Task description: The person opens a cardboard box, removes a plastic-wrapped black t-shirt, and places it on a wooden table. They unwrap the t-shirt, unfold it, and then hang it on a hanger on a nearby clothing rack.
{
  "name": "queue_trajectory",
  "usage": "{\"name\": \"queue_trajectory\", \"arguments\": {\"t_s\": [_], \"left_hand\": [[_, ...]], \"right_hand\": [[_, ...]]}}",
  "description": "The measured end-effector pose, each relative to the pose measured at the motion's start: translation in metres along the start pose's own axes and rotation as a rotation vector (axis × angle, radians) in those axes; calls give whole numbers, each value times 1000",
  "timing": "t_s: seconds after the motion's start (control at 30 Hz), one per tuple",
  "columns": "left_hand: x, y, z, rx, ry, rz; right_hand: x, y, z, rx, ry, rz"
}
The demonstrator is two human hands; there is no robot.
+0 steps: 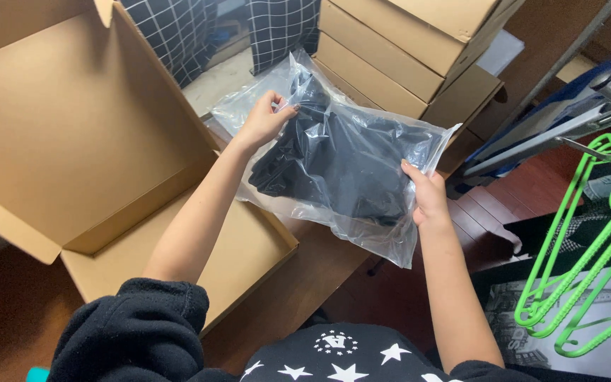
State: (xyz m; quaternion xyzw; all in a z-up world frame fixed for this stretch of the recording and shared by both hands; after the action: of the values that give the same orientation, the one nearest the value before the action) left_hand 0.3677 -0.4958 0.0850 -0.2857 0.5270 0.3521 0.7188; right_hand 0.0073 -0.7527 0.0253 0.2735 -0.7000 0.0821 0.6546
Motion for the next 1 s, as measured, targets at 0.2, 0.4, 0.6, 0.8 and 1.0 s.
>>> {"name": "queue_trajectory", "arguments": {"t_s": [0.2, 0.4, 0.6, 0.8, 1.0], "left_hand": [[74, -76, -43, 140, 21, 94], [143, -98, -50, 148, -86, 217], [221, -121, -42, 65, -218, 332], [165, -89, -32, 38, -306, 331], [87, -72, -9, -6, -339, 53]], "right_hand": [[-61, -44, 4, -97, -32, -107], [-138, -63, -7, -82, 42, -265], [-172, -54, -6, -71, 264, -342], [-214, -94, 39, -143, 557, -293], [-153, -100, 50, -328, 627, -103]]}}
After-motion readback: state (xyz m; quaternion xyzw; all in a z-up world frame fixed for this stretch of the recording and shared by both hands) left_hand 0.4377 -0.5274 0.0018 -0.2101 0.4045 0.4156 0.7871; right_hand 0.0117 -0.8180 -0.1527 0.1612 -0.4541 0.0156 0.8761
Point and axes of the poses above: each hand's wrist, its own y-axis away from the middle knuckle, its own z-axis out of the back of the hand, x = y × z, the point moved 8 cm from there along -y, towards the middle knuckle, and after that the axes turned 6 degrees about y, right-handed, at the moved point
